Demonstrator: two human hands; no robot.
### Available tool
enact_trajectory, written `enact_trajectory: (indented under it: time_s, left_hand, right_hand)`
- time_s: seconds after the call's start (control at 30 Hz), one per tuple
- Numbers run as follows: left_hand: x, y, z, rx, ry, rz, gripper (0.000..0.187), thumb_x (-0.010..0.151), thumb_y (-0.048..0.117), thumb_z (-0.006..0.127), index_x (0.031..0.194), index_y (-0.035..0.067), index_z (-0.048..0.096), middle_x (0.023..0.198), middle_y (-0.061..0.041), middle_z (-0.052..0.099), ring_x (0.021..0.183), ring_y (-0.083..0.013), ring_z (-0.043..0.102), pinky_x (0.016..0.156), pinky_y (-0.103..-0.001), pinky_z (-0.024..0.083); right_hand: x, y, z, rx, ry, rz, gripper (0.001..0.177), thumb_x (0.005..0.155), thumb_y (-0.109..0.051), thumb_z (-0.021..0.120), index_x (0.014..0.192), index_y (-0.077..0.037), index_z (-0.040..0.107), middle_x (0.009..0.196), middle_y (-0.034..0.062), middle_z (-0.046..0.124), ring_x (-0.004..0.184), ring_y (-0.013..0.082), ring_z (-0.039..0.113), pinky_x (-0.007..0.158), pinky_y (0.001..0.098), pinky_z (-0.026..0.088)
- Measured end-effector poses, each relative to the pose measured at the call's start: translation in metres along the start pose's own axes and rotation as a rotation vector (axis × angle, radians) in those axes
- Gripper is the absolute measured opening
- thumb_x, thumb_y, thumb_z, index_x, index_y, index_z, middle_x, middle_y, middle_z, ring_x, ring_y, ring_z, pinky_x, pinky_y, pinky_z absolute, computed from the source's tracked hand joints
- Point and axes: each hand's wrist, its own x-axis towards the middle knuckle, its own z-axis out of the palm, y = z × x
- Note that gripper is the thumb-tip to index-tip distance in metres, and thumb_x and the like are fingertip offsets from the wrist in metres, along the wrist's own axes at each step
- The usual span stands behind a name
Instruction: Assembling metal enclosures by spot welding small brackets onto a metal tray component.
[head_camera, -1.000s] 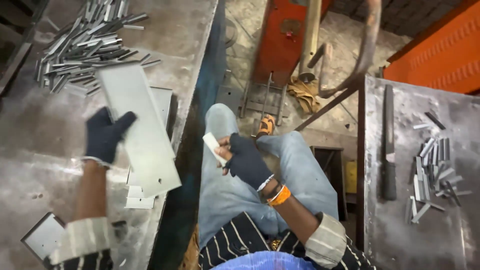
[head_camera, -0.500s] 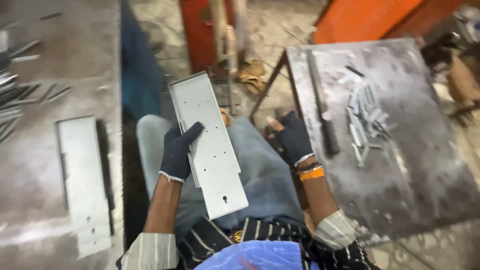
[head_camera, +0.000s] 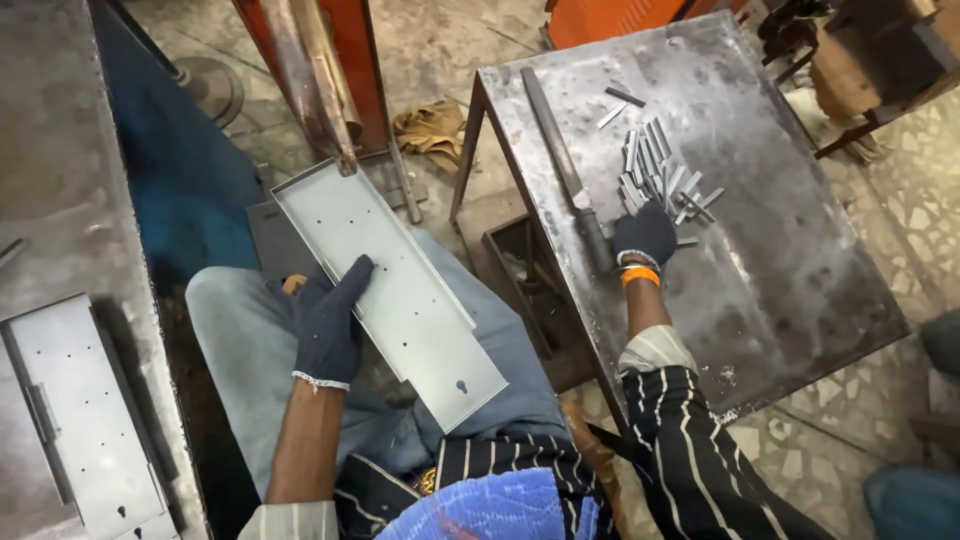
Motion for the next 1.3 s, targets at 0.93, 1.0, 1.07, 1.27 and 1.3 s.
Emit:
enact_trajectory:
  time_s: [0.93, 1.0, 1.07, 1.27, 1.3]
  left_hand:
    - [-0.004, -0.010, 0.010, 0.010, -0.064, -0.013, 0.034, 0.090, 0.011, 0.073, 0.122, -0.002, 0.069, 0.110, -0.011, 0.075, 0.092, -0.0190, 0.073, 0.083, -0.033, 0.060]
    - [0.001, -0.018, 0.007, -0.039, -0.045, -0.019, 0.034, 0.090, 0.012, 0.073, 0.121, -0.001, 0.070, 0.110, -0.010, 0.076, 0.093, -0.0190, 0.073, 0.084, -0.033, 0.060]
    - [0.004, -0.023, 0.006, -0.049, -0.035, -0.018, 0.033, 0.091, 0.012, 0.073, 0.121, -0.001, 0.070, 0.109, -0.010, 0.076, 0.092, -0.0191, 0.073, 0.083, -0.033, 0.060]
    - [-0.006, -0.023, 0.012, -0.075, -0.060, -0.032, 0.030, 0.093, 0.013, 0.072, 0.118, -0.002, 0.071, 0.104, -0.010, 0.076, 0.087, -0.0182, 0.073, 0.077, -0.032, 0.059]
    - [-0.009, -0.021, 0.011, -0.093, -0.064, -0.023, 0.028, 0.094, 0.013, 0.072, 0.118, -0.003, 0.071, 0.103, -0.010, 0.076, 0.086, -0.0177, 0.072, 0.076, -0.031, 0.058]
  right_hand:
    - [-0.005, -0.072, -0.077, 0.232, 0.013, -0.099, 0.028, 0.079, -0.032, 0.084, 0.082, -0.006, 0.073, 0.084, 0.0184, 0.072, 0.080, 0.0389, 0.071, 0.071, 0.0498, 0.055]
    - [-0.017, -0.117, -0.156, 0.723, -0.152, 0.081, 0.027, 0.088, -0.027, 0.080, 0.083, -0.004, 0.066, 0.075, 0.0129, 0.065, 0.070, 0.0299, 0.066, 0.065, 0.0411, 0.050]
    - [-0.039, -0.145, -0.169, 0.983, -0.260, -0.068, 0.022, 0.092, -0.026, 0.076, 0.085, -0.006, 0.071, 0.076, 0.0114, 0.069, 0.071, 0.0285, 0.067, 0.066, 0.0370, 0.051]
    - [-0.133, -0.256, -0.305, 0.791, -0.335, -0.598, 0.032, 0.084, -0.033, 0.082, 0.084, -0.005, 0.066, 0.072, 0.0140, 0.068, 0.070, 0.0327, 0.069, 0.064, 0.0414, 0.052]
    - [-0.145, -0.266, -0.313, 0.732, -0.355, -0.617, 0.032, 0.084, -0.035, 0.081, 0.088, -0.007, 0.067, 0.074, 0.0127, 0.070, 0.072, 0.0329, 0.071, 0.066, 0.0427, 0.053]
